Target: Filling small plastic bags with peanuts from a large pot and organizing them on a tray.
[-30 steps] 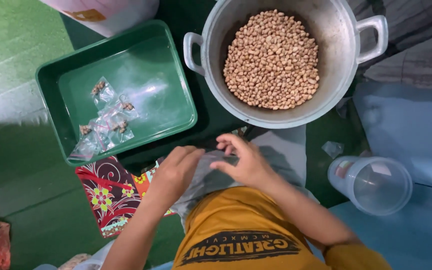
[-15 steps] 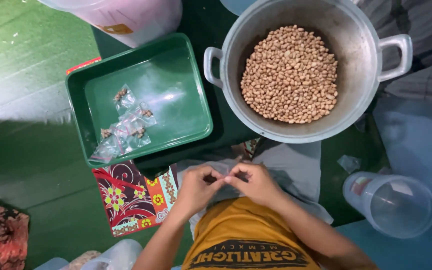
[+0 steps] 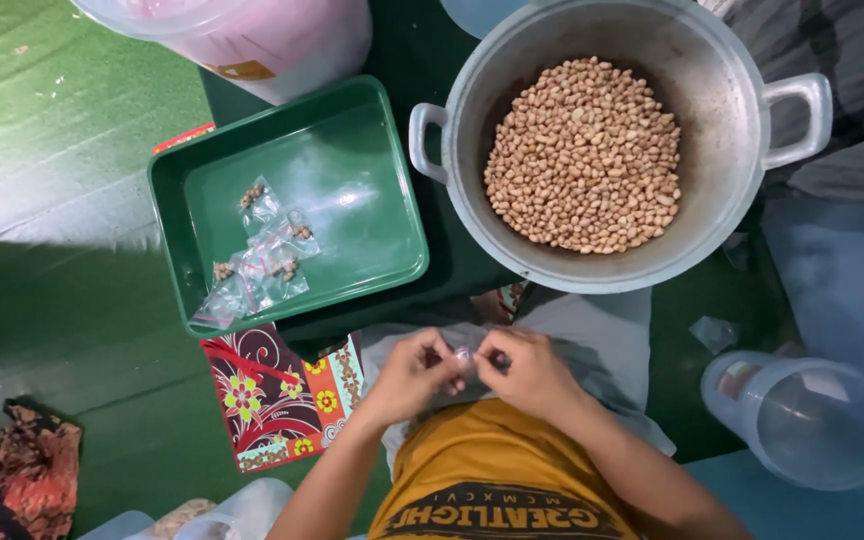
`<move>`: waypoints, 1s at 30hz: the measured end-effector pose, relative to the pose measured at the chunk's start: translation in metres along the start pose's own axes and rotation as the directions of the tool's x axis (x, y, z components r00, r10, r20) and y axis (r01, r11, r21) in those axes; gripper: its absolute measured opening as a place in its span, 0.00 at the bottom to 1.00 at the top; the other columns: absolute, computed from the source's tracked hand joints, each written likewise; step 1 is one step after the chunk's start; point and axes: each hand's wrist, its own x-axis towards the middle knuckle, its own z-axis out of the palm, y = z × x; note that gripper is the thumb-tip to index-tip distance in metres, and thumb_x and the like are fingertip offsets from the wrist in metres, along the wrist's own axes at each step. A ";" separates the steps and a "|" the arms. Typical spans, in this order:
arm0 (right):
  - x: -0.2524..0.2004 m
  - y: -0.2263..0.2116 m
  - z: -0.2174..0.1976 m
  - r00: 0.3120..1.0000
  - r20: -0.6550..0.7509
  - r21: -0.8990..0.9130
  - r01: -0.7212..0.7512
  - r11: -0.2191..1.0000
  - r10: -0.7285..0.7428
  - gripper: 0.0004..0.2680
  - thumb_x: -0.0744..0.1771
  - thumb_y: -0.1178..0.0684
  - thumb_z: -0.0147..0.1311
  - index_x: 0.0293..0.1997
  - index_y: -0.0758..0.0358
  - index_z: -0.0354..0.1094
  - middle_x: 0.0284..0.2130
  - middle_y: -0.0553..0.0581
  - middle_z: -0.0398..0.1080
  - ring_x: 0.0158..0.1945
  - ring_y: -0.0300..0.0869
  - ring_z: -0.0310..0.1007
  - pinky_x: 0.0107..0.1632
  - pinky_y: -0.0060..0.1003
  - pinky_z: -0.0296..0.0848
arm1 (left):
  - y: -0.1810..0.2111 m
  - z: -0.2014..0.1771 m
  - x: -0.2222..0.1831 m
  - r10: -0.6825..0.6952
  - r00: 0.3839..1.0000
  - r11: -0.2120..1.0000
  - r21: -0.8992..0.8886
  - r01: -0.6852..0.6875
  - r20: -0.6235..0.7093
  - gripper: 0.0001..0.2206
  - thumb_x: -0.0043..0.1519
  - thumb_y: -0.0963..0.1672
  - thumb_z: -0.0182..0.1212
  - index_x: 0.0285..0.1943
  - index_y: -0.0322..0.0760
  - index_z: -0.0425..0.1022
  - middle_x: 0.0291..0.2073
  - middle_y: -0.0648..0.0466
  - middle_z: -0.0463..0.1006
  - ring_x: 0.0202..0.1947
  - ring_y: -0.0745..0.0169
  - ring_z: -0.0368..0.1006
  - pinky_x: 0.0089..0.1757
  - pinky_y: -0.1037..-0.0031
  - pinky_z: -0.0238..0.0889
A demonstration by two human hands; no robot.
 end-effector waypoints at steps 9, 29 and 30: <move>-0.007 0.020 0.011 0.981 -0.053 0.183 -0.174 0.968 0.186 0.14 0.57 0.51 0.63 0.41 0.59 0.65 0.29 0.59 0.72 0.25 0.47 0.72 0.30 0.38 0.69 | 0.008 0.015 -0.010 0.312 0.918 0.897 0.394 -0.199 -0.246 0.06 0.50 0.37 0.59 0.30 0.38 0.67 0.19 0.49 0.76 0.21 0.52 0.75 0.24 0.75 0.69; -0.011 -0.013 -0.045 0.929 -0.204 0.679 -0.093 0.728 0.309 0.07 0.63 0.60 0.51 0.39 0.75 0.69 0.22 0.62 0.71 0.18 0.36 0.67 0.22 0.23 0.65 | 0.031 -0.001 -0.011 0.290 0.955 0.929 -0.221 -0.297 -0.065 0.15 0.46 0.36 0.68 0.41 0.28 0.69 0.27 0.43 0.77 0.26 0.62 0.76 0.30 0.73 0.73; -0.008 -0.019 -0.058 0.930 -0.198 0.672 -0.100 0.734 0.308 0.07 0.63 0.60 0.51 0.39 0.75 0.69 0.22 0.62 0.71 0.18 0.36 0.67 0.22 0.23 0.65 | 0.032 -0.002 -0.012 0.290 0.954 0.926 -0.231 -0.298 -0.070 0.15 0.46 0.36 0.68 0.41 0.28 0.69 0.27 0.43 0.77 0.26 0.62 0.76 0.30 0.73 0.73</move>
